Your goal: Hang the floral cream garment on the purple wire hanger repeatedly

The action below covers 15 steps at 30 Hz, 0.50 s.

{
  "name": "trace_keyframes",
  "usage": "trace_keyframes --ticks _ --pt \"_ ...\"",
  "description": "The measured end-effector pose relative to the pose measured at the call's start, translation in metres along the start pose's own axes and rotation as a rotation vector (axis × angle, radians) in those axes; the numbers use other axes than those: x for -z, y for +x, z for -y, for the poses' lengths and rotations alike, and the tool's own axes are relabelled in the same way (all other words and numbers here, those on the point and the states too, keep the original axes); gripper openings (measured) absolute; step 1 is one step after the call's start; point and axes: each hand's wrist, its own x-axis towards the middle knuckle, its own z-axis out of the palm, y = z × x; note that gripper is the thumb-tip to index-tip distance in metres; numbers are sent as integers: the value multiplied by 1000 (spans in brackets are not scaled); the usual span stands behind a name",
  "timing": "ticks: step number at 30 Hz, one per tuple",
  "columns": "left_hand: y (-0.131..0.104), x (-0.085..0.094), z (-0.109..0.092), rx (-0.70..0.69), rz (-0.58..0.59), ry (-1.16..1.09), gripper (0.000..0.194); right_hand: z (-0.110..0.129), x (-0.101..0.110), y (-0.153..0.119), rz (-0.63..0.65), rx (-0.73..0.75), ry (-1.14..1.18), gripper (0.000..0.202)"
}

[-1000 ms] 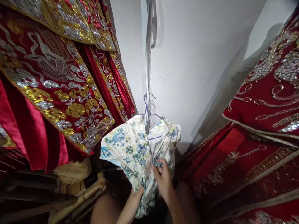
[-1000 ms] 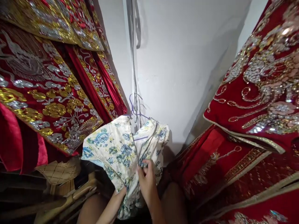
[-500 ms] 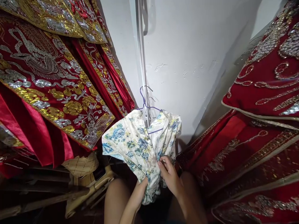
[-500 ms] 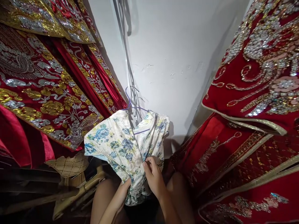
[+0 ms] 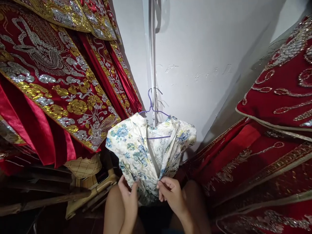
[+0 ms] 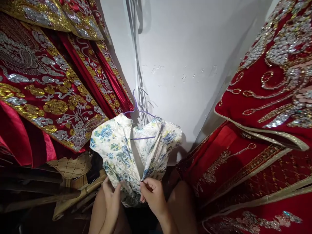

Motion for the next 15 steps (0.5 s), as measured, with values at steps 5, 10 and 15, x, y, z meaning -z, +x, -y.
trace_keyframes --ticks 5,10,15 --pt "-36 -15 -5 -482 172 253 39 8 5 1 -14 49 16 39" --pt "-34 -45 -20 -386 480 159 15 26 9 5 78 80 -100 35" --pt "-15 -56 -29 -399 622 259 19 80 12 39 48 115 -33 39"
